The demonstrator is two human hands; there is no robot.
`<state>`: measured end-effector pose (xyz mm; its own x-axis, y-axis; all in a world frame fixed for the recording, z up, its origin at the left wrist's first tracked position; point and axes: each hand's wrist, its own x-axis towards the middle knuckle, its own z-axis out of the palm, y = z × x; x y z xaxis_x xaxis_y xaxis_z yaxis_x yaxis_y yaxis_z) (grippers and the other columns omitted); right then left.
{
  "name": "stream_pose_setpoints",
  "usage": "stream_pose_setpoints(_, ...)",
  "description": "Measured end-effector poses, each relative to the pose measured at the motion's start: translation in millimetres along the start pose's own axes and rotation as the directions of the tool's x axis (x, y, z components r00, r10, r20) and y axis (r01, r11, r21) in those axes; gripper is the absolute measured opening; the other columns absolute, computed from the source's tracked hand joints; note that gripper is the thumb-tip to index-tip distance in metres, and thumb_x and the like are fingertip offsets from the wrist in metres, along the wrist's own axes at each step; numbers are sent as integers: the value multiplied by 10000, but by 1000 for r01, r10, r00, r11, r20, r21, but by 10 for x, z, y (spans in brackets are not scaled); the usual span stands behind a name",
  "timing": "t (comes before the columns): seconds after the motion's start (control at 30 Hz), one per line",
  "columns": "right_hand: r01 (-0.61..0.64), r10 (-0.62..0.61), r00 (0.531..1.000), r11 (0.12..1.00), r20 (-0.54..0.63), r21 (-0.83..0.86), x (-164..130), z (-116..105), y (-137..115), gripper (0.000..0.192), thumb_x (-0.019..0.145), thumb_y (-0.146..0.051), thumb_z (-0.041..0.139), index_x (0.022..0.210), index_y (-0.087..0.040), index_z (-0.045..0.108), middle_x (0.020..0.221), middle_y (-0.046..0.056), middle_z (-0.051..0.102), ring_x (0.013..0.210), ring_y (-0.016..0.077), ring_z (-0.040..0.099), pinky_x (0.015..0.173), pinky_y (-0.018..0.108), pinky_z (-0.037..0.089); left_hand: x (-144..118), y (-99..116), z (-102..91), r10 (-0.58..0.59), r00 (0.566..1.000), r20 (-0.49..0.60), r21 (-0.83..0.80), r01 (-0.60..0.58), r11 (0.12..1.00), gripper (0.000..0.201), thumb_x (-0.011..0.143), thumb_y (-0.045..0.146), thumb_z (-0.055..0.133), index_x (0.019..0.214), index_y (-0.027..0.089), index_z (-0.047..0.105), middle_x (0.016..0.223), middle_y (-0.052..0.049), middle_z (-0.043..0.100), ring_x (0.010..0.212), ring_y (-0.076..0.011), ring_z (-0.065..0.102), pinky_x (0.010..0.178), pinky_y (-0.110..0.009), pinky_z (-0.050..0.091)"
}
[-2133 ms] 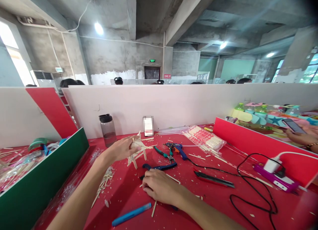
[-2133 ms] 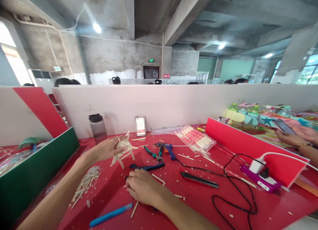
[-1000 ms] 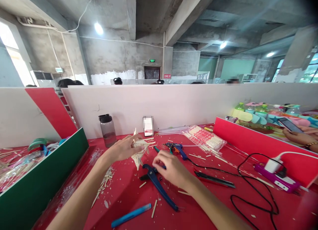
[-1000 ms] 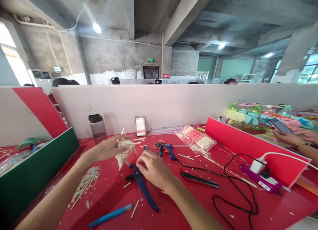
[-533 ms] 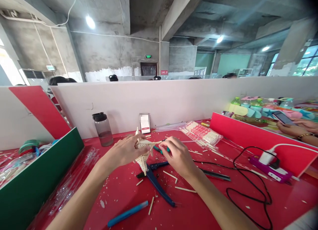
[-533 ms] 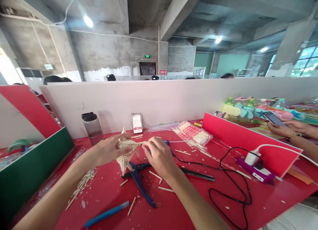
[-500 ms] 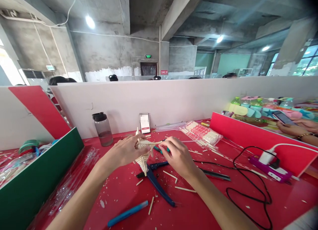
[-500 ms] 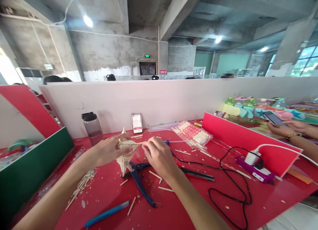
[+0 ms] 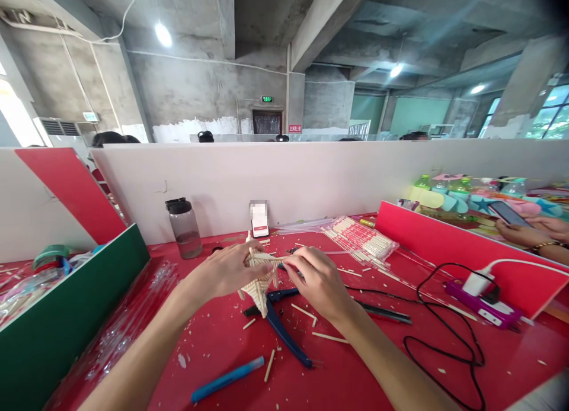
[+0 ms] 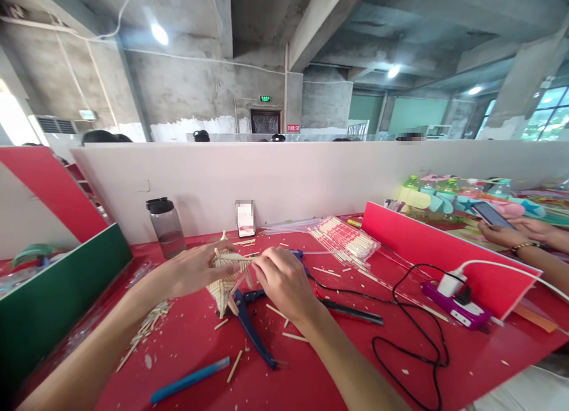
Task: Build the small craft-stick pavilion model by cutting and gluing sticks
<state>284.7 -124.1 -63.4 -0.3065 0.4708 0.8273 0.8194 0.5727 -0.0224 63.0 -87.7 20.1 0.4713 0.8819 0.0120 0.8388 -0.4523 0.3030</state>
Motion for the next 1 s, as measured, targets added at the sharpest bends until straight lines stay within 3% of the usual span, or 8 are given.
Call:
stream_pose_setpoints(0.2,-15,16,1000,998,-12,53,-13,-10,11,148,1022,-194,531,984,-205,674,908,71,671,869,209,629,819,344,505,-3,-11,4,31,999,-11,-32,-31,999,653,867,761,453,1323,312,586,1129,-67,751,1005,-317,703,810,-354,482)
stream_pose_setpoints(0.53,-32,39,998,991,-51,130,-17,-9,41,45,1003,-194,584,992,-212,624,927,68,674,894,219,636,821,356,518,-3,-35,1,7,1000,0,-40,-7,999,633,848,770,468,1289,340,615,906,-33,753,827,-283,716,667,-322,467)
stream_pose_setpoints(0.77,-11,14,1000,993,-25,114,-37,-11,51,106,1019,-180,549,1017,-209,651,928,69,666,897,211,636,833,356,521,-16,-20,-5,-2,1000,2,-31,2,1000,664,845,776,455,1321,335,600,1110,-54,749,970,-310,703,755,-341,467)
stream_pose_setpoints(1.0,38,-37,999,998,-21,58,-38,-11,47,101,1022,-166,536,1029,-200,631,941,74,666,895,213,640,843,356,518,-30,3,-28,-9,1000,27,-49,10,999,661,858,751,465,1337,310,581,1165,-71,739,1005,-321,689,793,-361,470)
